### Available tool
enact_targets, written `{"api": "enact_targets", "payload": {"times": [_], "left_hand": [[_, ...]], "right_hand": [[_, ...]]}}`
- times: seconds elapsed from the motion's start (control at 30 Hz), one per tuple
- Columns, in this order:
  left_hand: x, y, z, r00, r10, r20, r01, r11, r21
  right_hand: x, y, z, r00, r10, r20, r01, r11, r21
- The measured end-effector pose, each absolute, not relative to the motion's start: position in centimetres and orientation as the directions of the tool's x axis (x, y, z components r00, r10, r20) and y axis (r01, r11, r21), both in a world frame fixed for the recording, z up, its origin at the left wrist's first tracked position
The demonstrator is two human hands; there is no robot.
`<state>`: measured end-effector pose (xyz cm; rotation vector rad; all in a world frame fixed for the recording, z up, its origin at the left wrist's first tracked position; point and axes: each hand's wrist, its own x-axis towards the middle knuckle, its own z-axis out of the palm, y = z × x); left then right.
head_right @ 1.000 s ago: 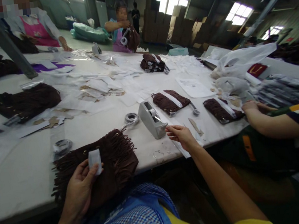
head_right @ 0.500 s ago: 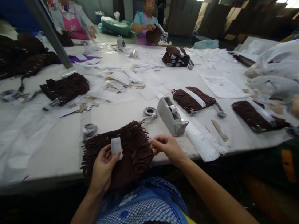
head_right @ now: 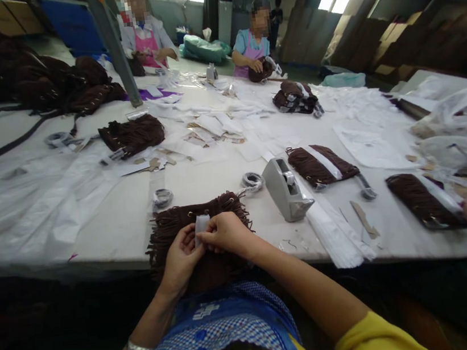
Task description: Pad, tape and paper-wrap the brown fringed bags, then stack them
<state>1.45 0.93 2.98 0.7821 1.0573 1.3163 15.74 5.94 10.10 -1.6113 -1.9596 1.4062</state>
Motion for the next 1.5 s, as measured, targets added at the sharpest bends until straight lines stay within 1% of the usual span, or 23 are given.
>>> {"api": "enact_targets", "payload": {"times": [0.13, 0.27, 0.3, 0.37, 0.47, 0.53, 0.57, 0.67, 0.77, 0.83, 0.9, 1.0, 1.1, 1.2, 1.3, 1.37, 1.43, 1.5], "left_hand": [[1.4, 0.9, 3.0, -0.044, 0.986, -0.162, -0.379, 0.133, 0.916], [1.2, 0.7, 3.3, -0.043, 0.983, -0.181, -0.394, 0.15, 0.907], [1.1, 0.7, 3.4, -0.038, 0.981, -0.192, -0.401, 0.16, 0.902], [0.9, 0.7, 3.6, -0.013, 0.978, -0.208, -0.417, 0.183, 0.89], [0.5, 0.7, 3.8, 0.034, 0.974, -0.224, -0.452, 0.215, 0.866], [0.3, 0.8, 3.9, 0.054, 0.969, -0.241, -0.475, 0.237, 0.847], [0.2, 0.9, 4.0, 0.061, 0.966, -0.251, -0.48, 0.249, 0.841], [0.0, 1.0, 4.1, 0.073, 0.956, -0.283, -0.466, 0.283, 0.838], [0.1, 1.2, 4.1, 0.067, 0.952, -0.297, -0.437, 0.296, 0.849], [0.1, 1.3, 4.2, 0.056, 0.952, -0.302, -0.424, 0.296, 0.856], [0.2, 1.4, 4.2, 0.04, 0.95, -0.311, -0.416, 0.299, 0.859], [0.3, 1.5, 4.3, 0.021, 0.949, -0.315, -0.399, 0.297, 0.868], [0.4, 1.5, 4.2, 0.012, 0.952, -0.305, -0.375, 0.287, 0.882], [0.5, 1.4, 4.1, 0.017, 0.956, -0.293, -0.36, 0.28, 0.89], [0.6, 1.3, 4.2, 0.02, 0.956, -0.293, -0.356, 0.281, 0.891], [0.7, 1.2, 4.2, 0.012, 0.954, -0.299, -0.353, 0.284, 0.891], [0.9, 1.2, 4.3, -0.013, 0.957, -0.29, -0.348, 0.267, 0.898], [1.1, 1.2, 4.3, -0.042, 0.965, -0.258, -0.347, 0.228, 0.91]], "right_hand": [[15.6, 6.2, 11.0, -0.354, 0.856, -0.377, 0.73, 0.001, -0.684], [16.0, 6.7, 10.7, -0.335, 0.884, -0.326, 0.796, 0.08, -0.6], [16.3, 6.8, 10.4, -0.329, 0.887, -0.325, 0.791, 0.071, -0.608], [16.8, 7.0, 9.5, -0.343, 0.867, -0.362, 0.719, -0.006, -0.695], [17.5, 7.2, 8.2, -0.467, 0.776, -0.423, 0.499, -0.164, -0.851], [17.9, 7.2, 7.8, -0.555, 0.722, -0.413, 0.396, -0.207, -0.894], [18.0, 7.1, 7.7, -0.583, 0.708, -0.399, 0.373, -0.204, -0.905], [18.1, 6.9, 8.0, -0.604, 0.719, -0.343, 0.377, -0.121, -0.918], [17.9, 6.4, 8.8, -0.573, 0.777, -0.261, 0.488, 0.069, -0.87], [17.5, 6.0, 9.2, -0.55, 0.815, -0.182, 0.595, 0.229, -0.77], [17.1, 5.7, 9.4, -0.52, 0.846, -0.115, 0.695, 0.341, -0.634], [16.4, 5.4, 9.4, -0.473, 0.877, -0.089, 0.794, 0.38, -0.474], [15.7, 5.5, 9.1, -0.44, 0.888, -0.131, 0.84, 0.355, -0.411], [15.3, 6.0, 8.9, -0.41, 0.896, -0.17, 0.856, 0.313, -0.411], [15.6, 6.5, 8.9, -0.438, 0.883, -0.17, 0.822, 0.316, -0.474], [16.3, 6.1, 9.1, -0.463, 0.881, -0.095, 0.767, 0.344, -0.542], [17.5, 5.0, 9.5, -0.472, 0.881, 0.039, 0.695, 0.399, -0.598], [19.0, 3.2, 9.7, -0.522, 0.84, 0.148, 0.618, 0.492, -0.613]]}}
